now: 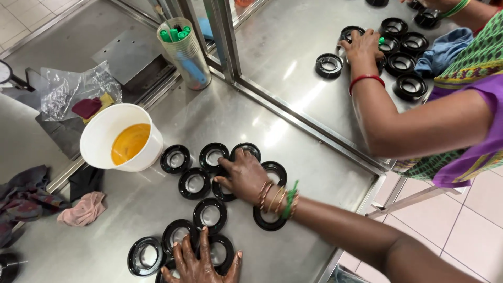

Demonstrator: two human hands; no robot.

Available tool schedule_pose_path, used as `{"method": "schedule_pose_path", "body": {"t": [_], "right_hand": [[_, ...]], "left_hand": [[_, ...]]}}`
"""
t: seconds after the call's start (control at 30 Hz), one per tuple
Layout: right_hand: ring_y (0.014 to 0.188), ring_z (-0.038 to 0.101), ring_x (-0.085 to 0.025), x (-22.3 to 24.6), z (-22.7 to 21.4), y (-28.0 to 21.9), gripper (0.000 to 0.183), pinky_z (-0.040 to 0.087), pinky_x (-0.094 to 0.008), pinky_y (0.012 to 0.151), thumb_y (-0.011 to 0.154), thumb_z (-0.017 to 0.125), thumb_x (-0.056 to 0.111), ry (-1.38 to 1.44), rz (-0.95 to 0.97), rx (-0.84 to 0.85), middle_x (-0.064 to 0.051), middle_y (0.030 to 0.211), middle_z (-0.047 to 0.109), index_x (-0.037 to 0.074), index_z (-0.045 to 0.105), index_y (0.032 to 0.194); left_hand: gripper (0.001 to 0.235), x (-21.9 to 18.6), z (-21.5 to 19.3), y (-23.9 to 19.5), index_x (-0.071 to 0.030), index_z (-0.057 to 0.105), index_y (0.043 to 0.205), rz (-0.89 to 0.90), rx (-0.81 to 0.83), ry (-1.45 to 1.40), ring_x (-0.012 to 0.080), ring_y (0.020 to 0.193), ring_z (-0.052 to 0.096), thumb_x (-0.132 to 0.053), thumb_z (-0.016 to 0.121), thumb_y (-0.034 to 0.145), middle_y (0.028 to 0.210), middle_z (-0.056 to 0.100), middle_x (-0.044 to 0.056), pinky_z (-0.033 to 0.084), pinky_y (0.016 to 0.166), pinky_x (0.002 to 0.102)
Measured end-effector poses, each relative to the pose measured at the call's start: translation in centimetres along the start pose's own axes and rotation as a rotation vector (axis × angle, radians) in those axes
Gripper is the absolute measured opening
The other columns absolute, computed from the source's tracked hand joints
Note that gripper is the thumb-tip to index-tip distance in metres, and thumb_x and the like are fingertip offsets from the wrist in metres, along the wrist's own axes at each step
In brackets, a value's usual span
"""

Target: Inspecting, marking with a green pen, and wiping black ring-shaped components before packing them into plastic bags.

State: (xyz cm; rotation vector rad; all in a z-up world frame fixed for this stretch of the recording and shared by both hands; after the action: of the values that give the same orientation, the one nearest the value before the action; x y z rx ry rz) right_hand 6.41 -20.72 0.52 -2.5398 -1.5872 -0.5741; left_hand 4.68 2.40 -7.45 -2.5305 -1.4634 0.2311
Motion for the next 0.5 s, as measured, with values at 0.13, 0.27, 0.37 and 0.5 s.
{"method": "schedule_pose_path", "body": {"t": [0.13,0.27,0.37,0.5], "right_hand": [[0.105,0.064,-0.031,-1.8,-3.3,0.7,0.057,0.056,-0.044,0.091,0.093,0.061,0.046,0.253,0.01,0.196,-0.02,0.119,0.058,0.009,0.057,0.137],[0.111,0.067,-0.03,-5.9,-6.8,0.8,0.048,0.057,-0.042,0.096,0.097,0.061,0.042,0.229,0.124,0.08,-0.017,0.129,0.061,0.01,0.062,0.132],[0.114,0.066,-0.031,-10.2,-6.4,-0.3,0.045,0.055,-0.044,0.098,0.097,0.062,0.039,0.119,0.173,0.07,-0.018,0.133,0.059,0.01,0.063,0.131],[0.118,0.061,-0.034,-16.4,-6.2,0.0,0.045,0.053,-0.046,0.098,0.099,0.063,0.034,0.043,0.239,-0.044,-0.024,0.135,0.055,0.008,0.059,0.135]], "left_hand": [[0.107,0.9,0.1,-0.4,-0.037,0.034,0.155,-0.026,-0.044,-0.062,0.042,0.149,0.014,-0.081,0.067,0.063,0.159,0.032,0.02,0.006,0.11,0.077],[0.105,0.7,-0.3,-0.3,-0.037,0.032,0.157,-0.027,0.066,-0.043,0.0435,0.15,0.011,-0.08,0.067,0.067,0.16,0.029,0.021,0.004,0.109,0.078],[0.105,0.7,0.0,-0.3,-0.036,0.031,0.157,-0.02,0.076,-0.034,0.0447,0.15,0.011,-0.08,0.066,0.069,0.159,0.029,0.022,0.003,0.109,0.078],[0.105,0.8,0.1,-0.4,-0.036,0.031,0.156,-0.018,0.022,-0.094,0.0446,0.149,0.01,-0.08,0.066,0.067,0.159,0.028,0.021,0.002,0.11,0.078]]}}
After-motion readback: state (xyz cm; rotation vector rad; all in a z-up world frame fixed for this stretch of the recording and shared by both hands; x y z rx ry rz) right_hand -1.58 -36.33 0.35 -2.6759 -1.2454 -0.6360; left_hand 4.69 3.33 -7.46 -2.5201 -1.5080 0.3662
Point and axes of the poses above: each hand's wrist, its own y-axis towards the middle knuckle, its own z-axis out of the palm, x = y × z, the point moved 7 cm from there along y, towards the middle knuckle
